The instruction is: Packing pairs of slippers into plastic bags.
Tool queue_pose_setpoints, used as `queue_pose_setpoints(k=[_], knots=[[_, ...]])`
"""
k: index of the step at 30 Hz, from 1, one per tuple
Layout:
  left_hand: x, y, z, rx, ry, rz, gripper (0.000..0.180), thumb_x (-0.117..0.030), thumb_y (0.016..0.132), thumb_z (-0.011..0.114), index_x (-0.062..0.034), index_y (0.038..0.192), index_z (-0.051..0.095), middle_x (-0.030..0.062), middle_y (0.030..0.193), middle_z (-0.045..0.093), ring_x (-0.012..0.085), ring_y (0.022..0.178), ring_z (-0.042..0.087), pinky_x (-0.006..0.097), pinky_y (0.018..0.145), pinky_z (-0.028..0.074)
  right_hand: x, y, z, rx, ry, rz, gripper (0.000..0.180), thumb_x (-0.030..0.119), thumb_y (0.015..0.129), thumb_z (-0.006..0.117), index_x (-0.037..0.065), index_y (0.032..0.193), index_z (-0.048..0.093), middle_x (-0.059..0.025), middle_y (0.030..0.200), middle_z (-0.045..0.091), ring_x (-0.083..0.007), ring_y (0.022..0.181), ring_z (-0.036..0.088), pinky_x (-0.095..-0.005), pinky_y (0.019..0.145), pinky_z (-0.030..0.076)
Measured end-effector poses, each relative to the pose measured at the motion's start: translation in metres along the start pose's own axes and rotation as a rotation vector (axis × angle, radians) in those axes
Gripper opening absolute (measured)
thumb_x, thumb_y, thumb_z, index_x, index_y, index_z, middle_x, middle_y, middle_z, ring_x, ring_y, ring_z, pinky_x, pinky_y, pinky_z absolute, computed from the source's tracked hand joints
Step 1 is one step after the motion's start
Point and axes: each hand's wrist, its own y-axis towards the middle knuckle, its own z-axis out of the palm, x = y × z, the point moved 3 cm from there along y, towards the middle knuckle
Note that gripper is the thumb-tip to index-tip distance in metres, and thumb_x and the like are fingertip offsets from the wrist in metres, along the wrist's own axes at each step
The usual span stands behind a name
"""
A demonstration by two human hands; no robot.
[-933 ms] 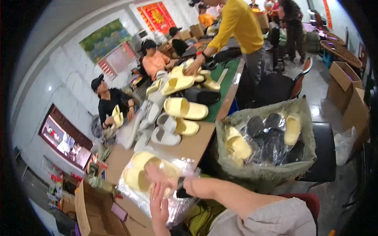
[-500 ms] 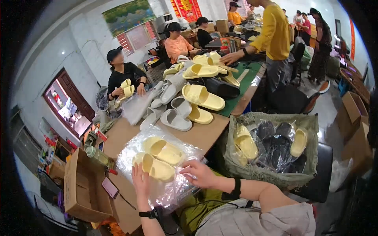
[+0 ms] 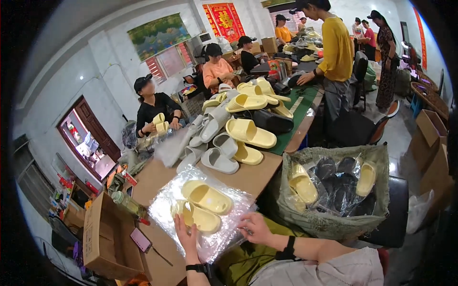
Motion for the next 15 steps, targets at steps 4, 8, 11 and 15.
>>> queue_pose_setpoints(k=[4,8,11,15], knots=[[0.009,0.0,0.006,-0.026,0.006,0.002,0.062,-0.019,0.086,0.071,-0.004,0.142,0.05,0.0188,0.156,0.038,0.0395,0.145,0.031,0.047,0.118,0.027,-0.041,-0.017,-0.022,0.031,-0.072,0.244,0.011,0.014,0.081,0.069,0.012,0.091,0.065,-0.0106,0.1,0.058,-0.0326,0.089,0.055,-0.0442,0.08,0.045],[0.007,-0.001,0.005,-0.006,-0.028,-0.024,0.062,-0.021,0.085,0.072,-0.0037,0.141,0.051,0.0201,0.154,0.039,0.0405,0.144,0.031,0.048,0.117,0.028,-0.084,-0.063,0.0,0.503,-0.311,0.46,0.061,0.045,0.079,0.072,0.005,0.122,0.056,-0.0201,0.12,0.054,-0.0406,0.112,0.052,-0.0503,0.094,0.044],[0.013,-0.007,-0.001,-0.014,-0.011,-0.01,0.064,-0.019,0.083,0.073,-0.0035,0.141,0.051,0.0205,0.154,0.039,0.0402,0.144,0.032,0.048,0.117,0.028,-0.056,-0.066,0.019,0.929,-0.634,0.463,0.118,0.072,0.071,0.07,-0.006,0.149,0.029,-0.0362,0.15,0.027,-0.0502,0.141,0.027,-0.0635,0.107,0.032],[0.005,-0.008,0.0,-0.013,0.005,-0.03,0.067,-0.024,0.084,0.073,-0.0039,0.143,0.049,0.0223,0.154,0.039,0.0406,0.143,0.035,0.047,0.115,0.031,-0.065,-0.062,0.022,1.059,-0.844,0.508,0.129,0.073,0.066,0.075,-0.01,0.15,0.024,-0.0367,0.155,0.017,-0.0528,0.142,0.022,-0.0661,0.108,0.029]])
